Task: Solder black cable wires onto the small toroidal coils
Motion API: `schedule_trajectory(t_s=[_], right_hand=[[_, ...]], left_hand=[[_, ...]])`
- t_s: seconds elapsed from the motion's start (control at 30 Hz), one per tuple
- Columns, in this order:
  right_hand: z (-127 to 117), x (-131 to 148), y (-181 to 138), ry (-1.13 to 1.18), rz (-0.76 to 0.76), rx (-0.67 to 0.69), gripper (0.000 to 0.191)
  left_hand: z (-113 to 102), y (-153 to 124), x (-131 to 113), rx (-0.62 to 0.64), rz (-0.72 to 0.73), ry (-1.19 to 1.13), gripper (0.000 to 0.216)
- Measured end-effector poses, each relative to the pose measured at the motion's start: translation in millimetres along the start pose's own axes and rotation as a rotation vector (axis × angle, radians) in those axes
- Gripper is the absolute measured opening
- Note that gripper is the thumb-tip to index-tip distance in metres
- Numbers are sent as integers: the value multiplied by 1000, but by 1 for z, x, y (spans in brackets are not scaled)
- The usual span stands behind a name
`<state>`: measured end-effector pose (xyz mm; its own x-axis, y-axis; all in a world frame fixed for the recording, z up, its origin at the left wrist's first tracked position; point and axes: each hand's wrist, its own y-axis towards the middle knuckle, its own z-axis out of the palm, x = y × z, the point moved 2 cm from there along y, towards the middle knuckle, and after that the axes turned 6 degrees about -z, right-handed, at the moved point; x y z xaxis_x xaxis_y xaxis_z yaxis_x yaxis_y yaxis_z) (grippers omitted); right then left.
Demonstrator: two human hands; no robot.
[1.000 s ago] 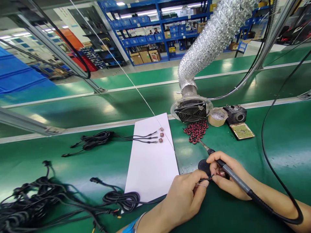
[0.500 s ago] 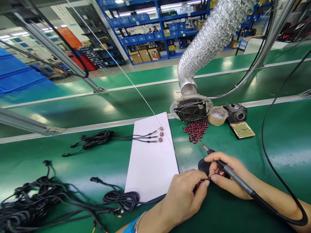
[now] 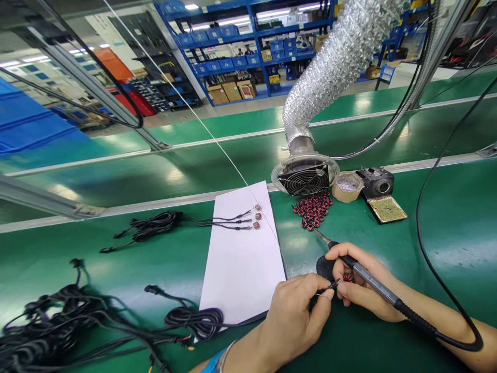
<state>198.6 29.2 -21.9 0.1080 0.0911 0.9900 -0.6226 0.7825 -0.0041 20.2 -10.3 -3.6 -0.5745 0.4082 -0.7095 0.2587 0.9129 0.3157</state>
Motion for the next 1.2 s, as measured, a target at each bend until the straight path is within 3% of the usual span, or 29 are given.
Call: schedule_trajectory(t_s=[0.13,0.37,0.53,0.8,1.0,1.2], right_hand=[[-1,-1,-1,-46,-23,3,33],[-1,7,-3,-333,-74,-71,29],[-3,11,-2,-309,-119,-82,34],[0,12,-7,-353,-143,-56,28],[-4,17,-10,-407,-206,-14,48],[-8,20,-8,-540,-303,-49,36]], left_hand=[[1,-1,0,-1,20,14,10],[4,-3,1,8,78,79,9],[3,-2,3,38,46,101,10],[5,-2,2,90,111,193,17],[1,2,1,146,54,123,18],[1,4,-1,169,77,155,17]])
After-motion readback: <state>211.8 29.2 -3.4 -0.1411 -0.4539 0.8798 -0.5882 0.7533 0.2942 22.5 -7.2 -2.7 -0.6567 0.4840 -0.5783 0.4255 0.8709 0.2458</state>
